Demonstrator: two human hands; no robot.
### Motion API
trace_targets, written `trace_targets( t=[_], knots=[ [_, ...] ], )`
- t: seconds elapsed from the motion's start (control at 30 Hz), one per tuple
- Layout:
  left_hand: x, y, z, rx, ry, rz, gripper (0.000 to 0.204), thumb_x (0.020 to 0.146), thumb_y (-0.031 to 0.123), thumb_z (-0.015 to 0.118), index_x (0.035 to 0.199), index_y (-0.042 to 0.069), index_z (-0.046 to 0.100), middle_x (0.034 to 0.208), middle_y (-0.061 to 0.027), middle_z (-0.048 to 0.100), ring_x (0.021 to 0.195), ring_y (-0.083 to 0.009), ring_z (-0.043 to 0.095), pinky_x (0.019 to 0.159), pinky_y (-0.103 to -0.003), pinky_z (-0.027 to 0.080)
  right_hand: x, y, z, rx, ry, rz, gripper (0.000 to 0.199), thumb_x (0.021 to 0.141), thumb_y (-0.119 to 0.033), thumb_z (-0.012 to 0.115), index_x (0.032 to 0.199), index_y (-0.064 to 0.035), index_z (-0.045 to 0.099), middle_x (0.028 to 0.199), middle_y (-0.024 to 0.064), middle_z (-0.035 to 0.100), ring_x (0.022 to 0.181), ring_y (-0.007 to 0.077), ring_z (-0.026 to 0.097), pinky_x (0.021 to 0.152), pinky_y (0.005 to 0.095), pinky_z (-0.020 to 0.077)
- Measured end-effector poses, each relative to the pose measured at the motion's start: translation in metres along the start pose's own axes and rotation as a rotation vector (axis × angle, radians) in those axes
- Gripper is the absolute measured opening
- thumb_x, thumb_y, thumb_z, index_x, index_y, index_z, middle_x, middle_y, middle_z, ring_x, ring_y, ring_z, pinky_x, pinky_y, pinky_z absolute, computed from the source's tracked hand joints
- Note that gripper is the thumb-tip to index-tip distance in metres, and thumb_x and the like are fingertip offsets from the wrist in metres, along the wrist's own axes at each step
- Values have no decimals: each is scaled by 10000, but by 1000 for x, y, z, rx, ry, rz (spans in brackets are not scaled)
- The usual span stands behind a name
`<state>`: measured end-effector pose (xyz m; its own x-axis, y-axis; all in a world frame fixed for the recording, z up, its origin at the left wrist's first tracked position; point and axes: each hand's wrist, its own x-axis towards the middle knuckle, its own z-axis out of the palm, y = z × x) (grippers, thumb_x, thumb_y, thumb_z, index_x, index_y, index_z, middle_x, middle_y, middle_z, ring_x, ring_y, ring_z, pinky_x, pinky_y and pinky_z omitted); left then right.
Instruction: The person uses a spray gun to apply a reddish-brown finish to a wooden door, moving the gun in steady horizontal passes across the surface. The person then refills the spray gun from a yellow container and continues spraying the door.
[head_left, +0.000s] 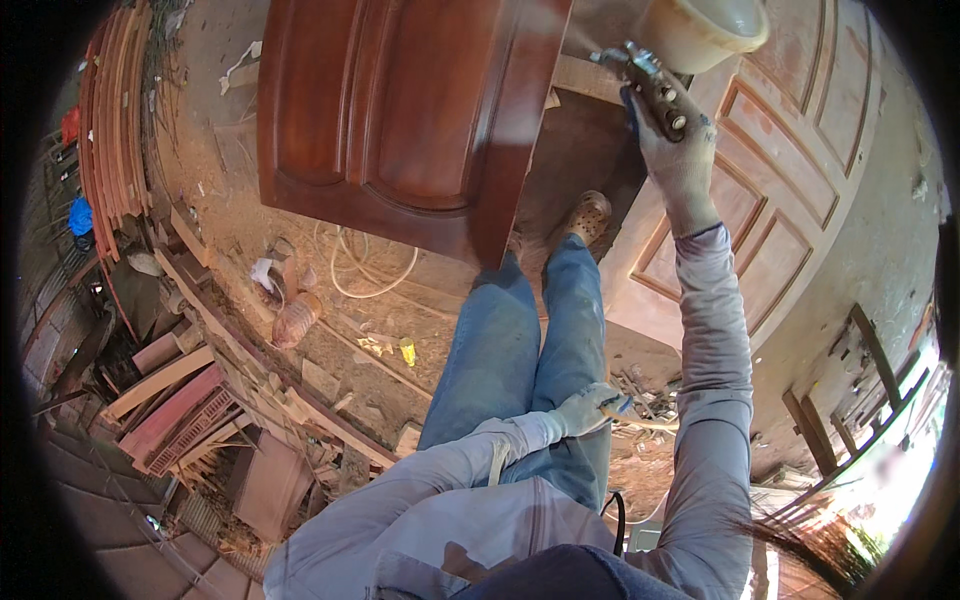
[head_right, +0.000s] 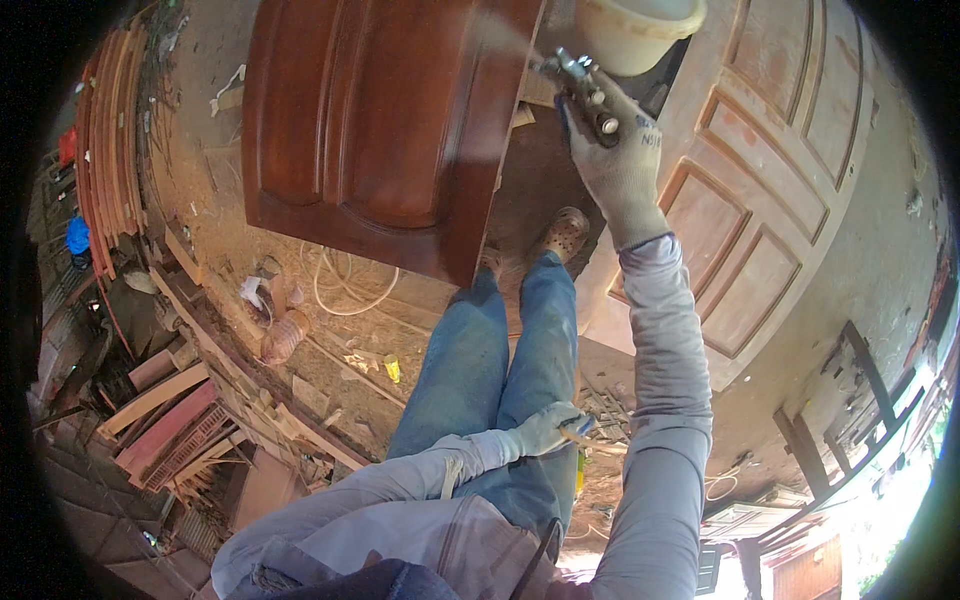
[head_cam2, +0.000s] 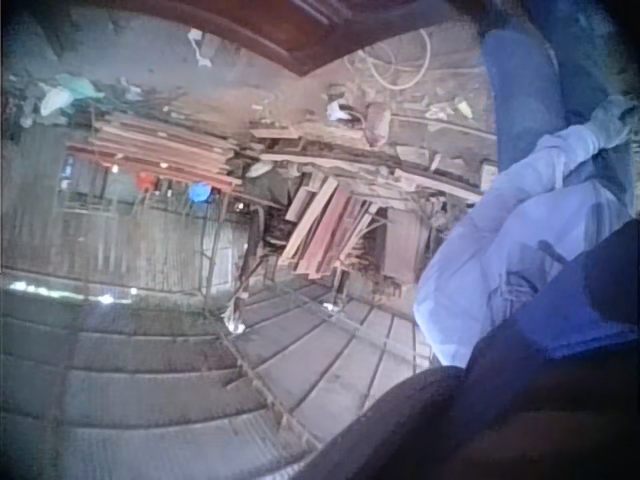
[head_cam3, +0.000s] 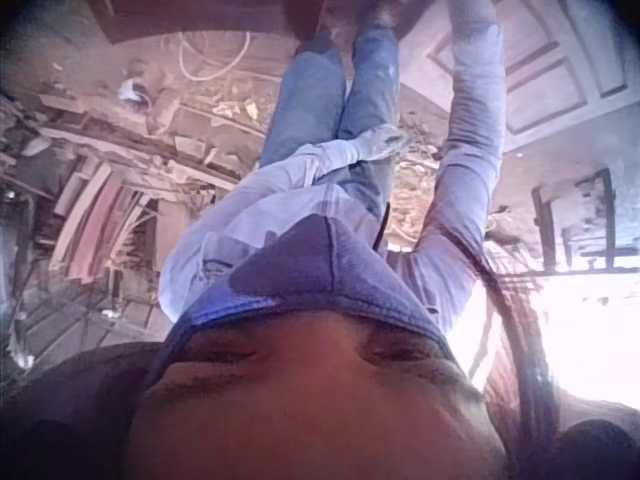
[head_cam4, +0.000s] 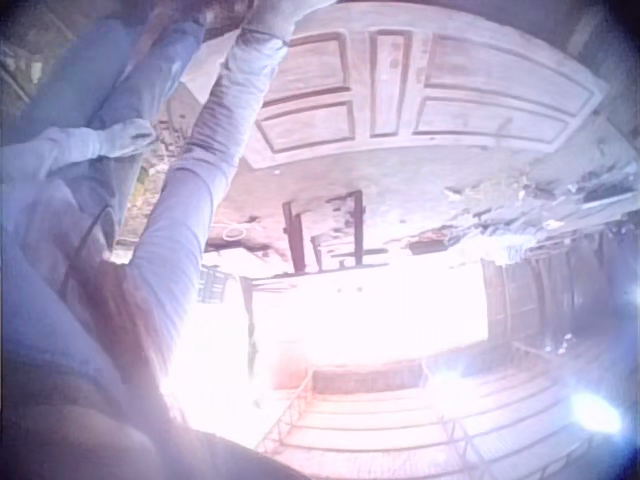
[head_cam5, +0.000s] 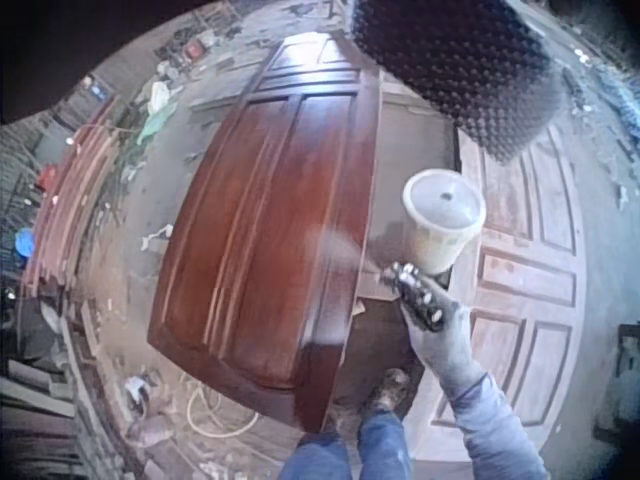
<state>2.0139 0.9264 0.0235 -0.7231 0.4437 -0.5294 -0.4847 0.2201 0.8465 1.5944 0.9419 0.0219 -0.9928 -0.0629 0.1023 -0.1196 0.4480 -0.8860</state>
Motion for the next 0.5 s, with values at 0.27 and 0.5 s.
trace_targets(
  t=[0.27, 0.5],
  knots=[
    [47, 28, 19, -34, 83, -159, 260, 936, 244, 605, 1081, 31, 640, 1034, -176, 655, 984, -351, 613, 852, -417, 488, -65, 34, -50, -107, -325, 84, 466, 804, -92, 718, 1253, -43, 603, 1018, 210, 676, 920, 349, 686, 742, 370, 541],
    [59, 1, 58, 322, -143, -9, 333, 941, 331, 535, 1086, 65, 675, 1036, -163, 677, 1070, -348, 614, 940, -416, 475, -139, 3, -79, -44, -762, 352, 434, 793, -174, 720, 1209, -84, 631, 881, 192, 676, 794, 394, 654, 698, 420, 519]
  ],
)
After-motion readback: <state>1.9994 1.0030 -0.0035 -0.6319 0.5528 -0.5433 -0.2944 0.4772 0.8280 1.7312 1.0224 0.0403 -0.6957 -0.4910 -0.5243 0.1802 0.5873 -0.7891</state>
